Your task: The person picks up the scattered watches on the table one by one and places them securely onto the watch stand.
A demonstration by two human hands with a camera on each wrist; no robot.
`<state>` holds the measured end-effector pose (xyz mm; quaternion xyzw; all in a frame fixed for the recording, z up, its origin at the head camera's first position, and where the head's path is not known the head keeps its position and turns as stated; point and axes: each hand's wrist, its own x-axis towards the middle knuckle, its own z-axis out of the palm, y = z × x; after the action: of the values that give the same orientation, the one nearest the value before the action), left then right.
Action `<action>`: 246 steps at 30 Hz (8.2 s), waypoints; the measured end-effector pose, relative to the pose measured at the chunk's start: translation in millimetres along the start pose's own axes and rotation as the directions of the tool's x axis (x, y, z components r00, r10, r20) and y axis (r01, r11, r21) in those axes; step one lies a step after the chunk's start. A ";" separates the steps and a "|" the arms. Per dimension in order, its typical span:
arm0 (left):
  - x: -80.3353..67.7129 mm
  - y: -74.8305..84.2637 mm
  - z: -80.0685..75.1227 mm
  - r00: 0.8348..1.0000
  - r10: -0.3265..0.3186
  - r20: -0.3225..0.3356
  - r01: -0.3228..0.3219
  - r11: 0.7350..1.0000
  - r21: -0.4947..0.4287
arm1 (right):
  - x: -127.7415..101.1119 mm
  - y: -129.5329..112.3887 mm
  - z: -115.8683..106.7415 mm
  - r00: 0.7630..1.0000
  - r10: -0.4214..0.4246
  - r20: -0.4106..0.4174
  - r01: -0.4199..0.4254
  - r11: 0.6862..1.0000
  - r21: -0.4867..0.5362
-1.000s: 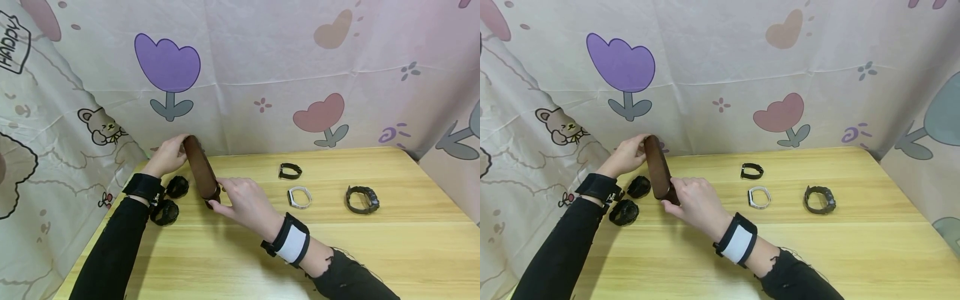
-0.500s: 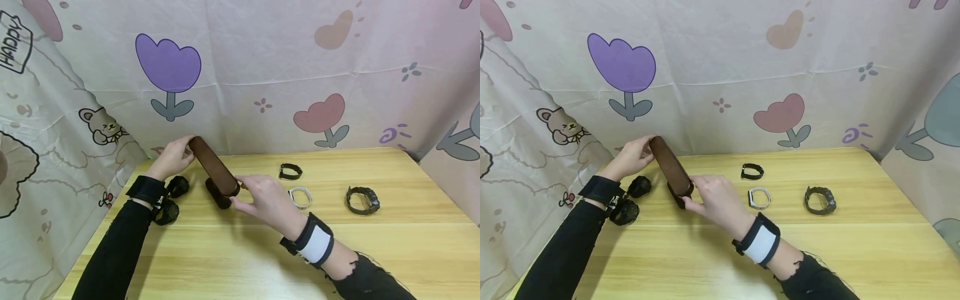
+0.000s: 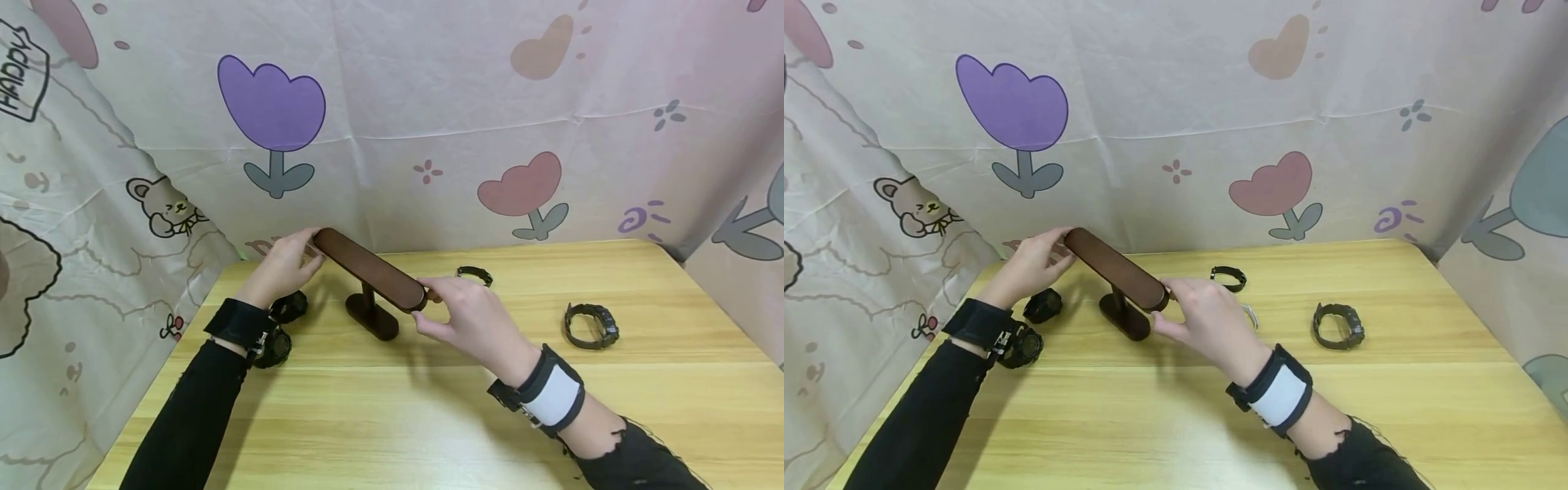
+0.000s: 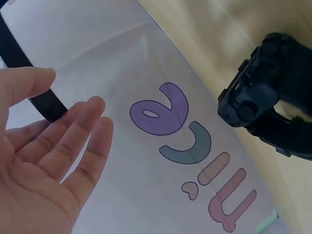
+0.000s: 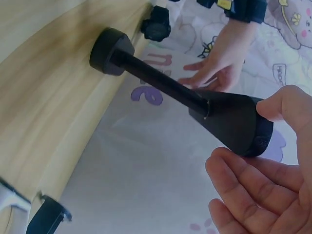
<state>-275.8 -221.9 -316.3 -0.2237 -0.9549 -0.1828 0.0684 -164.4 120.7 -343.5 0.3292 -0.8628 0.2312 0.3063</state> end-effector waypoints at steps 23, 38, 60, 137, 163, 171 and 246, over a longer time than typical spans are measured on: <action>-36.1 21.1 12.6 0.988 0.047 -0.147 -0.055 0.997 -0.054 | -5.5 35.1 -27.8 0.977 0.165 0.133 -0.169 0.985 0.023; -51.6 37.2 19.5 0.958 0.117 -0.261 -0.145 0.985 -0.090 | -6.3 64.0 -42.7 0.956 0.221 0.195 -0.230 0.973 0.026; -63.2 49.7 19.7 0.949 0.129 -0.287 -0.168 0.979 -0.116 | -5.7 74.7 -53.7 0.942 0.228 0.247 -0.242 0.970 0.027; -89.1 135.8 46.0 0.765 0.640 -0.066 -0.643 0.763 -0.059 | -34.6 95.4 -13.1 0.735 0.222 0.641 -0.279 0.960 -0.013; -90.8 138.3 56.6 0.776 0.629 0.047 -0.622 0.776 -0.109 | -37.5 96.8 -7.2 0.746 0.208 0.633 -0.268 0.963 0.000; -90.5 137.8 57.2 0.777 0.627 0.053 -0.619 0.777 -0.117 | -38.7 98.2 -8.9 0.741 0.219 0.635 -0.283 0.959 -0.001; -82.0 111.0 36.9 0.799 0.571 -0.189 -0.584 0.811 -0.020 | -23.8 115.6 -65.3 0.896 0.204 0.395 -0.281 0.949 0.146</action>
<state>-154.3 -148.4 -332.4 -0.4896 -0.8236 -0.2090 0.1954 -207.7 248.2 -336.4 0.2856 -0.9121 0.2857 0.0700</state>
